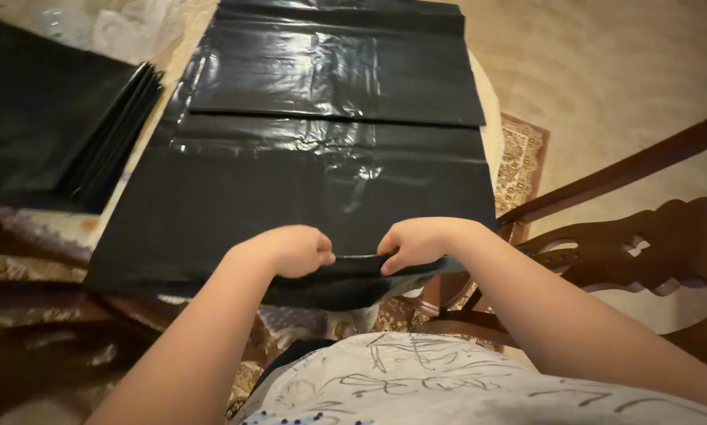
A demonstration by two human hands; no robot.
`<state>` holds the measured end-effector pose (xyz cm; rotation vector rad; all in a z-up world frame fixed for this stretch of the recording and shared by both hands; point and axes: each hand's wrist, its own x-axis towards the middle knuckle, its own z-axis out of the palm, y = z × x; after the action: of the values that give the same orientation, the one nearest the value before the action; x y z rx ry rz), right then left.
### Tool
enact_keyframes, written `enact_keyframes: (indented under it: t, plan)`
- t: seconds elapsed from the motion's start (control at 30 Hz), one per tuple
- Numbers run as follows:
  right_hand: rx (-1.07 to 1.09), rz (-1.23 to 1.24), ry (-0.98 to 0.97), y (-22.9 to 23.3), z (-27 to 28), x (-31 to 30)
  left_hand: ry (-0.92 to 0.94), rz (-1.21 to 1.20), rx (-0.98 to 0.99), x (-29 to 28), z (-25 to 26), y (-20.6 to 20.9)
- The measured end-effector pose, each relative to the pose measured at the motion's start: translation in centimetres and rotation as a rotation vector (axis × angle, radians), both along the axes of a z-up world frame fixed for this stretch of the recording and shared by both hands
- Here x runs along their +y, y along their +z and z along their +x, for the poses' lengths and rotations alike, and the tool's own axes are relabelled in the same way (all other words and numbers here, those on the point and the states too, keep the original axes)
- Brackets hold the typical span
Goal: The person folds multiple black plastic sheets on a table, aligning edges and pressing down to create creases. The folded sheets are stacked to the left side of the table.
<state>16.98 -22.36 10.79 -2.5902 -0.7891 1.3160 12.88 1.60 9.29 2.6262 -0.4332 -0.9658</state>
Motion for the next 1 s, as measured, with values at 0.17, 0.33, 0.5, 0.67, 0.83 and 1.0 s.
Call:
enact_keyframes:
  t: [0.17, 0.33, 0.5, 0.67, 0.83, 1.0]
  plan:
    - [0.053, 0.223, -0.099, -1.4, 0.7, 0.1, 0.072, 0.053, 0.084, 0.1, -3.1, 0.4]
    - [-0.416, 0.376, -0.078, -4.4, 2.7, 1.6, 0.088, -0.065, 0.017, 0.4, -3.3, 0.8]
    - [-0.519, 0.291, -0.093, -5.8, 3.1, 3.8, 0.315, -0.197, -0.377, 1.9, 0.9, -2.5]
    - [-0.586, 0.174, -0.136, -5.5, 3.4, 5.6, 0.526, -0.469, -0.439, 3.7, 10.7, -8.4]
    - [-0.441, 0.048, -0.199, -3.8, 5.8, 6.9, 1.446, -1.384, 0.463, 3.3, 20.1, -10.8]
    - [-0.217, -0.031, -0.265, -2.3, 8.5, 8.2, 1.658, -1.377, 0.65, 1.7, 27.9, -10.3]
